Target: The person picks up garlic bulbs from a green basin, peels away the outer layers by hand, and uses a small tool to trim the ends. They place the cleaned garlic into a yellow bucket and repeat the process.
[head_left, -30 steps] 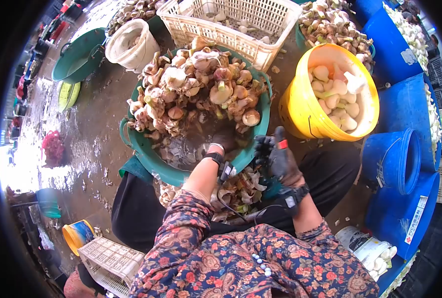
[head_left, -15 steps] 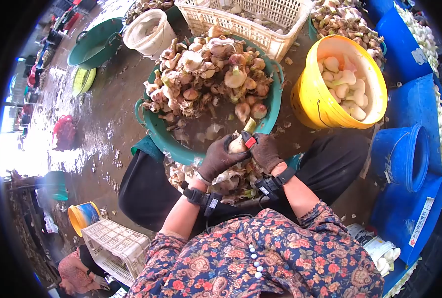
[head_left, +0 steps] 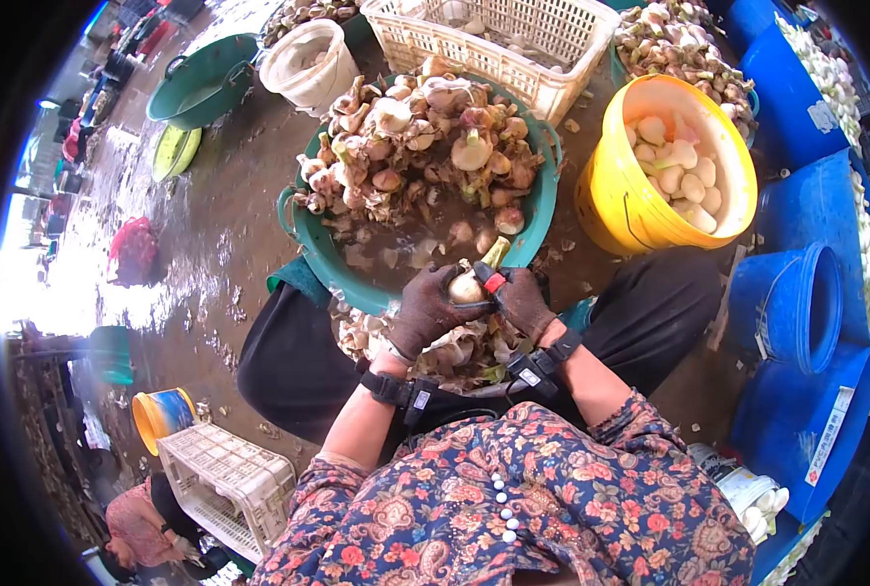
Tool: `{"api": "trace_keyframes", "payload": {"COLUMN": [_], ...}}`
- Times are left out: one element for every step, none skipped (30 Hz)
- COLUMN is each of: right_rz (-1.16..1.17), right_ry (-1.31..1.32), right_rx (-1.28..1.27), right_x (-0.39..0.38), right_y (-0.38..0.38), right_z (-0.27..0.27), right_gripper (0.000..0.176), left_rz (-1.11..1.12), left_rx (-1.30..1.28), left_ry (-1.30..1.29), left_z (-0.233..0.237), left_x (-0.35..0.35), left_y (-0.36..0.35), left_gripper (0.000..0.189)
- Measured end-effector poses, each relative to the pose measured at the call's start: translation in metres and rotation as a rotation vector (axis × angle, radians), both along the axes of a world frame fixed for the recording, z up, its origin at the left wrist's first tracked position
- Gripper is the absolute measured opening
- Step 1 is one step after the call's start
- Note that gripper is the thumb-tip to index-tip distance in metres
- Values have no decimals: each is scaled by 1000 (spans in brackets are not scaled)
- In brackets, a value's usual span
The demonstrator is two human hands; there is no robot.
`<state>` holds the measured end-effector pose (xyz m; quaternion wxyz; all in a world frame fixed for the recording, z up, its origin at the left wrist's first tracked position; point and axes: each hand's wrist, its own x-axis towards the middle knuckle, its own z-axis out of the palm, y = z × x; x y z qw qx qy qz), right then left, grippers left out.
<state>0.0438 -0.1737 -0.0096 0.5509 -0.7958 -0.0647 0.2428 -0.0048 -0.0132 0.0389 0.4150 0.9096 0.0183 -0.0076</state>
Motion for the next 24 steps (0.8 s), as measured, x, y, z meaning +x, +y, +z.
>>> {"api": "trace_keyframes", "payload": {"right_rz": [5,28,49,50,40,32,33,-1,-38,-41,-41,-148,-258,-298,-339,-287,-270,-254,-254,-118,20,42,45,126], "right_ry": [-1,-24,-49,-51,128,309,309,446,582,441,442,638,834,873,913,829,779,729,731,570,407,471,473,457], "right_rx": [1,38,75,76,151,225,226,373,519,482,482,628,772,711,652,671,626,579,580,475,368,419,420,535], "right_x": [0,-1,-1,-1,-3,-4,-5,-4,-4,-4,-2,1,2,-1,-5,-1,-1,-1,1,5,6,1,0,0], "right_y": [0,0,0,0,-2,-2,-4,-5,-5,-3,1,5,9,8,6,6,4,1,1,5,7,10,10,8], "right_z": [0,-1,-2,2,6,9,9,9,10,15,2,-20,-32,-12,9,-18,-13,-8,-19,-35,-49,-45,-39,-34], "right_gripper": [36,36,35,35,34,33,33,32,31,31,31,33,36,38,41,41,40,38,38,36,35,27,27,24], "left_rz": [-9,-17,-15,-5,5,11,13,107,202,206,206,196,184,105,60,99,136,259,259,137,17,-149,-147,-4], "left_rx": [12,-53,-52,-159,-266,-484,-484,-702,-920,-980,-980,-964,-946,-970,-743,-570,-391,-110,-107,118,345,257,259,-101], "left_ry": [-6,-4,-4,74,155,277,277,396,515,506,507,389,271,235,359,184,11,-181,-179,-237,-290,51,54,215], "left_z": [3,-3,-9,-8,-7,-5,-2,0,0,-21,-18,-16,-15,-17,-18,-20,-25,-48,-38,-18,-6,-4,-10,-23], "left_x": [0,0,0,2,2,0,-2,-3,-5,-10,-12,-14,-13,-12,-11,-11,-11,-13,-10,-6,-5,-7,-10,-13], "left_y": [1,4,7,9,12,18,22,26,28,30,22,9,0,-3,3,4,6,13,13,13,14,17,18,18], "left_gripper": [55,56,56,55,54,47,47,46,45,46,46,48,51,57,63,61,59,59,59,55,51,36,36,30]}}
